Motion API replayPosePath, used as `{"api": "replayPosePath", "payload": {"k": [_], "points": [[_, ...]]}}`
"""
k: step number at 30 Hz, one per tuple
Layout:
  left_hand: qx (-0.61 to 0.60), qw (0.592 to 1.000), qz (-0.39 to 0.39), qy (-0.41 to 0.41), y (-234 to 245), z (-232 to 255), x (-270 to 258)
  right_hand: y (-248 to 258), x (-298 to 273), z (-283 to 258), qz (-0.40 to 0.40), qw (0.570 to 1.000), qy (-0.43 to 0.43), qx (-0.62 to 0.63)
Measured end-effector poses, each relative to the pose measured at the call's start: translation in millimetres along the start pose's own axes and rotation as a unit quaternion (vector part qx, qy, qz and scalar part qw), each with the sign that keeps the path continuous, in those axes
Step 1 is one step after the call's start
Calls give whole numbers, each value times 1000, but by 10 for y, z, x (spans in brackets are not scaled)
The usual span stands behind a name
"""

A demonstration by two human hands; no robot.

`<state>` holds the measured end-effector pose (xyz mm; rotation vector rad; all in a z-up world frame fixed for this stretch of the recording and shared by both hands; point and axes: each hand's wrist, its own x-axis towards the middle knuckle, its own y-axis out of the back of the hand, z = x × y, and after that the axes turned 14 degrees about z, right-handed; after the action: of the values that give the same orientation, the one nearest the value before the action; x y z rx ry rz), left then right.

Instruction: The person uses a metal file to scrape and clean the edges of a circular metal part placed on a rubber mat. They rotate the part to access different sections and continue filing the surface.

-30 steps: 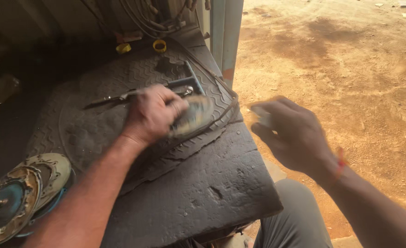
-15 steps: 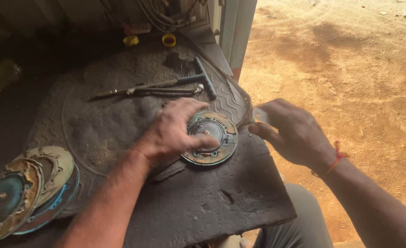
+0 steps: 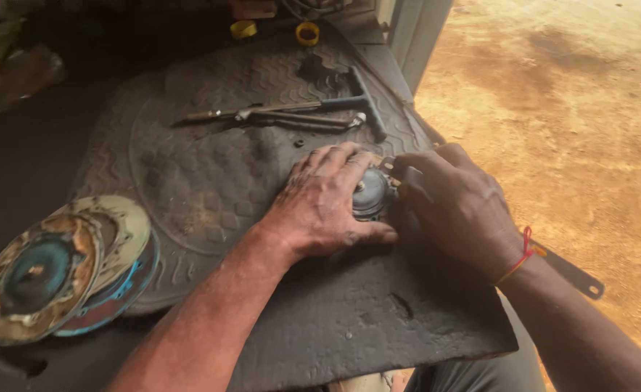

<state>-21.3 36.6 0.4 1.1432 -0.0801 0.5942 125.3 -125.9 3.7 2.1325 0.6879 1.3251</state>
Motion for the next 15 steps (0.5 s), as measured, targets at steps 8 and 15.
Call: {"api": "replayPosePath", "payload": {"k": [8, 15], "points": [[20, 999, -6, 27, 17, -44, 36, 240, 139, -2, -58, 997, -5, -59], [20, 998, -34, 40, 48, -43, 71, 255, 128, 116, -132, 987, -7, -92]]}}
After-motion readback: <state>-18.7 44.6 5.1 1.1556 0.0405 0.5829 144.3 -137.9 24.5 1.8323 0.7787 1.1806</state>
